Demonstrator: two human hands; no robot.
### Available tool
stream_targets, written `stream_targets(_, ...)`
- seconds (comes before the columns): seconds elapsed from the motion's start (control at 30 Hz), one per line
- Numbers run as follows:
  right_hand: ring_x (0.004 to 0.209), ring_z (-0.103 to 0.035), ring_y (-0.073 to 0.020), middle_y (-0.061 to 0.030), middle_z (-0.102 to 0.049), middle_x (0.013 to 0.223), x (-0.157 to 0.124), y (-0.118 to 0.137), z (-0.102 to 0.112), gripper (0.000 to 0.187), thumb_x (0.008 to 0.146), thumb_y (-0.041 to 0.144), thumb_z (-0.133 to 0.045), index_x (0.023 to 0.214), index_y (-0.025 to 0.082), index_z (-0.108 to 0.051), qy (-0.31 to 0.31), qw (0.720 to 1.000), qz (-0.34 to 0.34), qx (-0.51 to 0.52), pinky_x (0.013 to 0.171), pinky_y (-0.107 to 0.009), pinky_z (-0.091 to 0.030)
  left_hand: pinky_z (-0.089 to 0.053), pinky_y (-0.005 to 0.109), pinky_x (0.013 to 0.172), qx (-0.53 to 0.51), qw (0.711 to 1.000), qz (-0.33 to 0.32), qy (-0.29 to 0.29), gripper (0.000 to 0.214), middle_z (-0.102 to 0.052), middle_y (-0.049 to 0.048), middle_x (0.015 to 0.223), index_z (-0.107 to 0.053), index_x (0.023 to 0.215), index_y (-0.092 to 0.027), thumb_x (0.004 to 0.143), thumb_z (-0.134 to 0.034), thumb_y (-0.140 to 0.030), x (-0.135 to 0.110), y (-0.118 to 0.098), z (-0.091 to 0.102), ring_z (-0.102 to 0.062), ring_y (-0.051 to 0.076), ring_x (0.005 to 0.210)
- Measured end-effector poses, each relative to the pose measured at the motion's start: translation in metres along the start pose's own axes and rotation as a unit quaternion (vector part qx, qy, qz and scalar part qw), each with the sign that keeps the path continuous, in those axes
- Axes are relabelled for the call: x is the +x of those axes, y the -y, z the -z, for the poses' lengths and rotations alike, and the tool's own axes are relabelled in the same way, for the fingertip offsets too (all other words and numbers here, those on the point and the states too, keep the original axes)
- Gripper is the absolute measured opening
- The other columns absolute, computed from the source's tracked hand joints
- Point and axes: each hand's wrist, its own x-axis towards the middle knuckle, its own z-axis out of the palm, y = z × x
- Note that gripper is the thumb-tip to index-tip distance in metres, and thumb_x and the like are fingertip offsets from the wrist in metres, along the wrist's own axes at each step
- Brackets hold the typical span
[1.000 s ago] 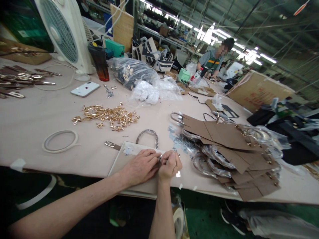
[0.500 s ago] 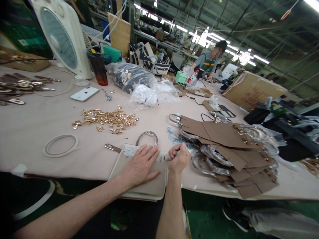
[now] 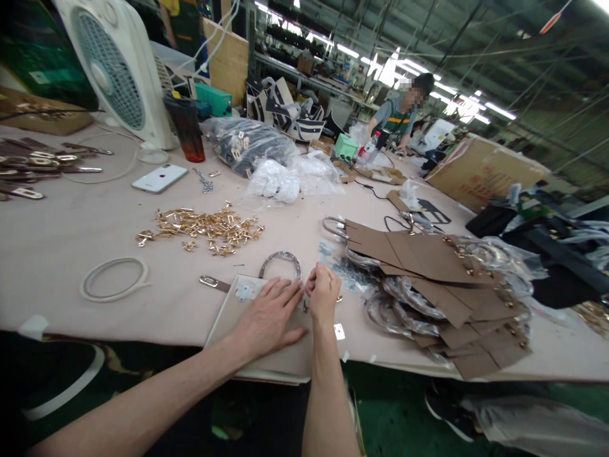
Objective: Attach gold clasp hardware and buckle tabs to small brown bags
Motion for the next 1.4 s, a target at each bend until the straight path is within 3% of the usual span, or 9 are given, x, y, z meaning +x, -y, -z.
stream_targets(0.17, 0.036, -0.032, -0.0063, 0.0086, -0.039, 0.049, -0.018, 0.016, 0.006, 0.040, 0.096, 0.041, -0.058, 0.063, 0.020, -0.049, -0.018, 0.995, 0.076, 0.065, 0.037, -0.019, -0.023, -0.020, 0.049, 0.128, -0.005, 1.000, -0.002, -0.003, 0.078, -0.050, 0.0143, 0.159, -0.052, 0.149, -0.012, 0.093, -0.057, -0.066, -0.001, 0.002, -0.001, -0.043, 0.033, 0.146)
stream_targets(0.33, 0.037, -0.030, -0.0072, 0.0087, -0.036, 0.048, -0.027, 0.030, 0.008, 0.041, 0.099, 0.038, -0.053, 0.062, 0.021, -0.049, 0.012, 0.978, 0.179, 0.103, 0.040, -0.021, -0.026, -0.021, 0.050, 0.127, -0.009, 1.000, -0.004, -0.001, 0.077, -0.050, 0.0152, 0.159, -0.052, 0.148, -0.012, 0.091, -0.062, -0.063, -0.001, 0.001, 0.002, -0.044, 0.033, 0.145)
stream_targets(0.5, 0.037, -0.033, -0.0077, 0.0077, -0.038, 0.048, -0.028, 0.017, 0.006, 0.043, 0.098, 0.041, -0.056, 0.061, 0.021, -0.048, 0.039, 0.995, 0.087, 0.041, 0.039, -0.021, -0.025, -0.018, 0.049, 0.129, -0.016, 1.000, 0.002, 0.001, 0.076, -0.049, 0.0148, 0.159, -0.052, 0.148, -0.013, 0.092, -0.059, -0.064, -0.001, 0.001, 0.001, -0.044, 0.033, 0.146)
stream_targets(0.7, 0.038, -0.032, -0.0079, 0.0081, -0.037, 0.048, -0.030, 0.030, 0.001, 0.042, 0.099, 0.039, -0.054, 0.061, 0.022, -0.048, 0.010, 0.981, 0.177, 0.083, 0.039, -0.021, -0.027, -0.020, 0.050, 0.128, -0.020, 1.000, -0.004, 0.001, 0.076, -0.049, 0.0159, 0.159, -0.050, 0.148, -0.013, 0.091, -0.062, -0.063, -0.001, 0.002, 0.002, -0.044, 0.033, 0.146)
stream_targets(0.87, 0.039, -0.034, -0.0080, 0.0076, -0.039, 0.047, -0.026, 0.007, -0.001, 0.048, 0.098, 0.046, -0.056, 0.058, 0.021, -0.047, 0.026, 0.996, 0.080, -0.019, 0.039, -0.021, -0.027, -0.022, 0.052, 0.129, -0.051, 0.999, 0.004, -0.006, 0.077, -0.052, 0.0165, 0.156, -0.050, 0.147, -0.011, 0.088, -0.069, -0.057, 0.002, 0.001, 0.002, -0.045, 0.034, 0.146)
stream_targets(0.97, 0.038, -0.035, -0.0081, 0.0072, -0.040, 0.046, -0.025, -0.003, 0.002, 0.050, 0.098, 0.050, -0.055, 0.058, 0.021, -0.048, 0.008, 0.996, 0.085, -0.009, 0.038, -0.021, -0.027, -0.032, 0.051, 0.126, -0.060, 0.998, -0.009, -0.018, 0.081, -0.048, 0.0193, 0.159, -0.045, 0.150, -0.008, 0.085, -0.076, -0.047, -0.002, 0.005, 0.011, -0.044, 0.033, 0.147)
stream_targets(1.1, 0.037, -0.036, -0.0079, 0.0068, -0.042, 0.047, -0.030, -0.005, 0.006, 0.048, 0.097, 0.054, -0.056, 0.063, 0.020, -0.052, -0.034, 0.995, 0.088, 0.044, 0.036, -0.020, -0.025, -0.038, 0.054, 0.122, -0.037, 0.998, -0.005, -0.054, 0.066, -0.053, 0.0134, 0.156, -0.051, 0.146, -0.018, 0.089, -0.077, -0.035, -0.015, 0.022, 0.036, -0.040, 0.035, 0.149)
stream_targets(1.17, 0.037, -0.036, -0.0076, 0.0067, -0.044, 0.047, -0.033, -0.004, 0.007, 0.047, 0.096, 0.056, -0.058, 0.065, 0.020, -0.054, -0.048, 0.993, 0.087, 0.069, 0.035, -0.020, -0.025, -0.039, 0.057, 0.120, -0.043, 0.997, 0.009, -0.061, 0.057, -0.061, 0.0104, 0.148, -0.057, 0.140, -0.023, 0.089, -0.078, -0.036, -0.020, 0.032, 0.044, -0.046, 0.034, 0.143)
stream_targets(1.4, 0.039, -0.039, -0.0066, 0.0059, -0.046, 0.051, -0.027, 0.017, 0.006, 0.041, 0.093, 0.051, -0.066, 0.068, 0.019, -0.057, -0.087, 0.981, 0.091, 0.144, 0.038, -0.019, -0.025, -0.039, 0.061, 0.117, -0.086, 0.995, 0.008, -0.057, 0.029, -0.068, 0.0065, 0.136, -0.070, 0.119, -0.028, 0.092, -0.075, -0.040, -0.017, 0.042, 0.036, -0.058, 0.029, 0.129)
